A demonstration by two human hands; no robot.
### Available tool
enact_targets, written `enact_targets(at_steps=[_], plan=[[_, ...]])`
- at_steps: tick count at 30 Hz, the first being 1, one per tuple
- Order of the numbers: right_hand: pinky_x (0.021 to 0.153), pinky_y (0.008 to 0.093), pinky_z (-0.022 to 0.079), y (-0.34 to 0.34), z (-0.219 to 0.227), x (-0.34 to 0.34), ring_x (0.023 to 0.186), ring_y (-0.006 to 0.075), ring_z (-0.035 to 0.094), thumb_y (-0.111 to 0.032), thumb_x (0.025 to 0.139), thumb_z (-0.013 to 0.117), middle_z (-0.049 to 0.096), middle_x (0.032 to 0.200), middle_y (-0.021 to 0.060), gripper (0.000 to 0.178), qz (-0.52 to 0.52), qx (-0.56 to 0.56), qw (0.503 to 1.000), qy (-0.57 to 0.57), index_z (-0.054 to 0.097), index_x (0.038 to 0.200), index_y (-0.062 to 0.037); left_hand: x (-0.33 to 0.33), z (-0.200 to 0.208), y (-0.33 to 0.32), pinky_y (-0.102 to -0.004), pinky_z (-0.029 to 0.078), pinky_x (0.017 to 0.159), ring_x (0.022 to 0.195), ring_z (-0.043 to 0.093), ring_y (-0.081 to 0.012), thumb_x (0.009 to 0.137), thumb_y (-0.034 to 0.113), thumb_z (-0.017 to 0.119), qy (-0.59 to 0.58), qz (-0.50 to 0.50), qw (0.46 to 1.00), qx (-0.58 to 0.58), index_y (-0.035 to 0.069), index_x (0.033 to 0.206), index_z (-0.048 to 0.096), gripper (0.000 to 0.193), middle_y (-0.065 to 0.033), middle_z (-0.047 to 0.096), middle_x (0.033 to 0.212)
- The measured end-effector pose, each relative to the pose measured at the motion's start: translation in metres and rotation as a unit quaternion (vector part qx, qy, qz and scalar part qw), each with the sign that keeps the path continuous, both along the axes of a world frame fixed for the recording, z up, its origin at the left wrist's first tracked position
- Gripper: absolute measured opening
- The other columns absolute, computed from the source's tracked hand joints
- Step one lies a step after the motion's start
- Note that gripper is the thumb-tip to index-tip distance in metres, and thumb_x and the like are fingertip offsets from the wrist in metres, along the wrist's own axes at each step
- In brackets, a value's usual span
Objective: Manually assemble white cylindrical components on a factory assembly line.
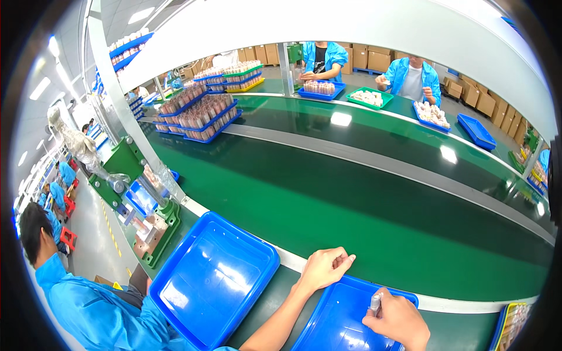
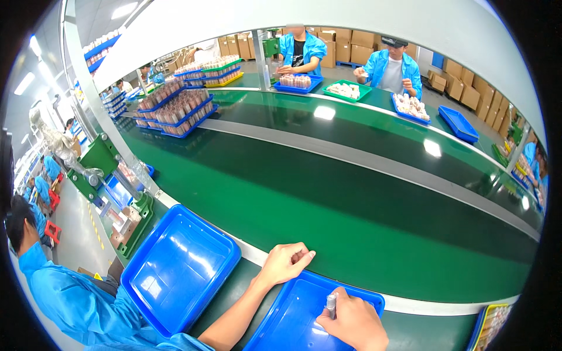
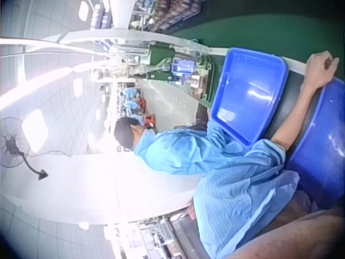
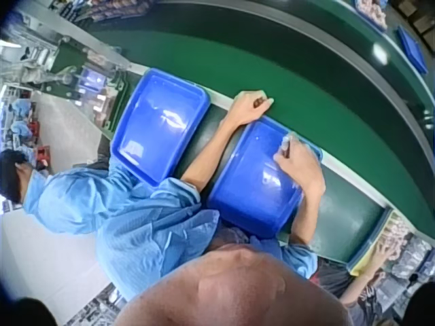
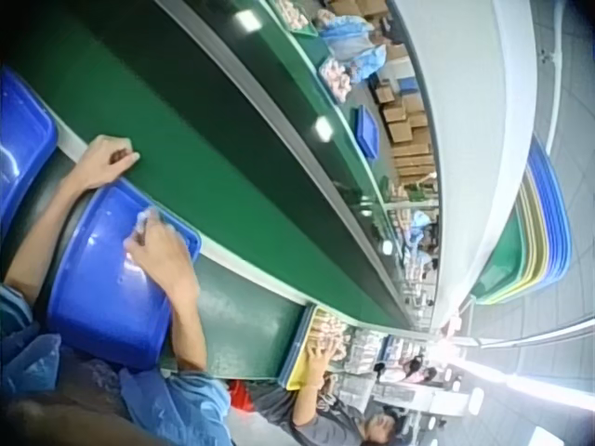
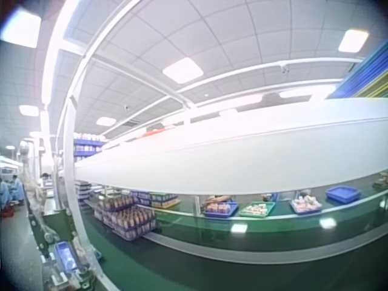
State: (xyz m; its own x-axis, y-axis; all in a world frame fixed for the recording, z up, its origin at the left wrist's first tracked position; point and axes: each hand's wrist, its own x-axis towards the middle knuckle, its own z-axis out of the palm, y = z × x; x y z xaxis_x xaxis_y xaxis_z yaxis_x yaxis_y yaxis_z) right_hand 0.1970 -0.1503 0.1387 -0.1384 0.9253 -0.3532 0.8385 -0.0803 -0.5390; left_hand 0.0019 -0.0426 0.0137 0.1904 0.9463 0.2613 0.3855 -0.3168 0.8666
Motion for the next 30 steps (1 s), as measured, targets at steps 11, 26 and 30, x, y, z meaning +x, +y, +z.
enact_targets(at_steps=[11,26,30], plan=[[0.069,0.0454,0.053,-0.01,0.026,0.01,0.079,0.0374,0.069,-0.025,0.092,0.069,0.069,0.083,0.0188,0.026,0.034,0.08,0.994,0.061,0.062,0.106,-0.0039,-0.001,0.004,-0.001,-0.0316,0.05,0.054,0.054,0.063,-0.0158,0.095,0.026,0.071,0.016,-0.003,0.999,-0.028,0.002,0.078,0.067,0.03,-0.0074,0.064,0.061],[0.071,0.0447,0.057,0.009,-0.044,-0.003,0.077,0.0358,0.072,-0.031,0.078,0.077,0.072,0.079,0.0161,0.034,0.127,-0.058,0.99,-0.009,0.068,0.095,-0.0023,0.002,0.002,0.0,-0.0302,0.043,0.048,0.048,0.055,-0.0114,0.095,0.023,0.071,0.001,-0.001,1.0,-0.009,0.002,0.08,0.067,0.026,-0.0055,0.059,0.055],[0.052,0.0345,0.048,0.002,-0.015,0.0,0.052,0.0214,0.064,-0.023,0.081,0.078,0.063,0.061,0.0058,0.022,0.083,0.057,0.986,0.131,0.068,0.093,-0.0071,0.0,0.0,0.0,-0.0306,0.042,0.048,0.048,0.055,-0.0114,0.095,0.023,0.071,-0.003,-0.002,1.0,-0.003,0.002,0.08,0.067,0.026,-0.0053,0.058,0.055]])
